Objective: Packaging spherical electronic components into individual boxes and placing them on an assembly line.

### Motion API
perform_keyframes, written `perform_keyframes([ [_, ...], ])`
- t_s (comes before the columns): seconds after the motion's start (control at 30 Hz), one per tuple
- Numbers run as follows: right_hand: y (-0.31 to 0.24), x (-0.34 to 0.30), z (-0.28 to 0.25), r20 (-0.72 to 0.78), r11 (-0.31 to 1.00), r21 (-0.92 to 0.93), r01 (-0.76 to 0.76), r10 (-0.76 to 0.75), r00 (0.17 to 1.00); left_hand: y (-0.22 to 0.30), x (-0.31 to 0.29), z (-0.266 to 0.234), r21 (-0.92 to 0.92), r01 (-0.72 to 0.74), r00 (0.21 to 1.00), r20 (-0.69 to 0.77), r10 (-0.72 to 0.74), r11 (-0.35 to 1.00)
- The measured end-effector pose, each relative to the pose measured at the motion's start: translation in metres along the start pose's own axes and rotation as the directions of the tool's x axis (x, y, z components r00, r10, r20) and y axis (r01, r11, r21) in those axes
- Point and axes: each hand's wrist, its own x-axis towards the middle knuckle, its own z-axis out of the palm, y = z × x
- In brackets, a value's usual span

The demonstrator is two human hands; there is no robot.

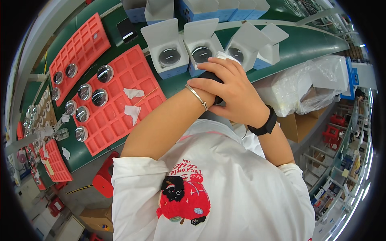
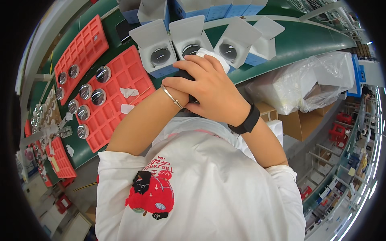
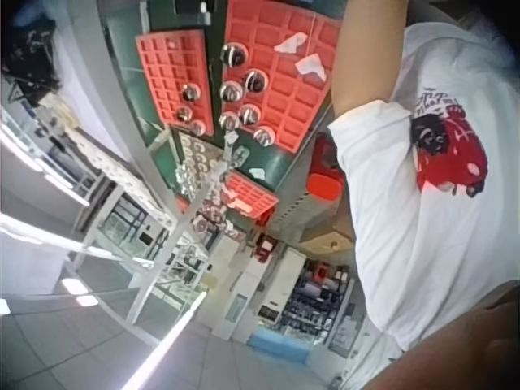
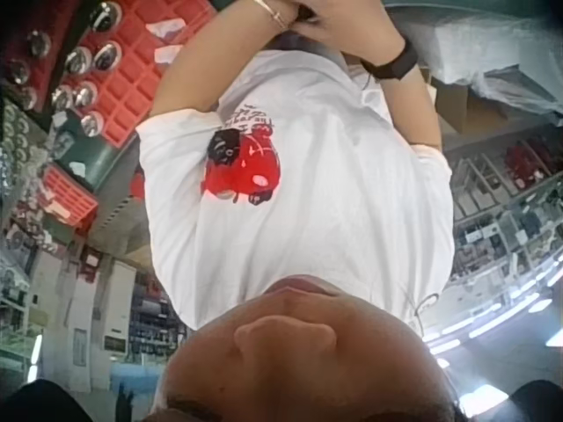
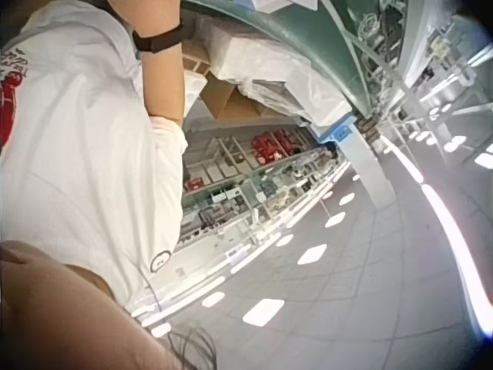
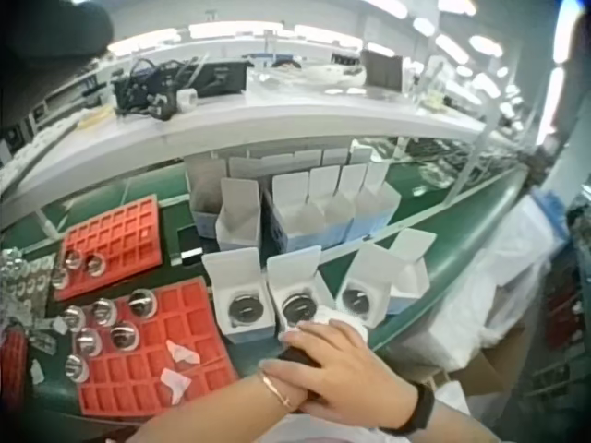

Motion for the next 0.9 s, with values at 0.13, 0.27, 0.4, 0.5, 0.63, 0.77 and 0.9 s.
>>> perform_keyframes([
  [0.13,-0.003,-0.006,0.002,-0.041,1.000,-0.008,0.007,-0.007,0.999,0.002,-0.005,0.006,-0.039,-0.024,1.000,0.013,0.025,0.999],
  [0.27,-0.006,-0.015,0.000,-0.071,1.000,-0.019,0.014,-0.016,0.997,0.012,-0.013,0.006,-0.080,-0.067,0.997,0.017,0.069,0.995],
  [0.4,-0.005,-0.026,0.000,-0.080,0.999,-0.013,-0.032,0.031,0.996,0.023,-0.011,0.011,-0.126,-0.118,0.992,0.018,0.121,0.985],
  [0.5,-0.006,-0.032,-0.001,-0.091,0.998,-0.035,-0.045,0.041,0.995,0.030,-0.004,0.016,-0.159,-0.152,0.988,0.018,0.156,0.976],
  [0.63,-0.007,-0.039,-0.004,-0.094,0.998,-0.044,-0.051,0.047,0.995,0.037,0.002,0.023,-0.198,-0.182,0.982,0.019,0.190,0.963],
  [0.77,-0.011,-0.042,-0.009,-0.074,0.998,0.033,-0.051,0.053,0.996,0.029,-0.017,0.018,-0.235,-0.205,0.976,0.018,0.215,0.950],
  [0.9,-0.011,-0.041,-0.011,0.023,0.996,0.067,-0.056,0.054,0.998,0.034,-0.008,0.026,-0.266,-0.207,0.976,0.013,0.218,0.942],
])
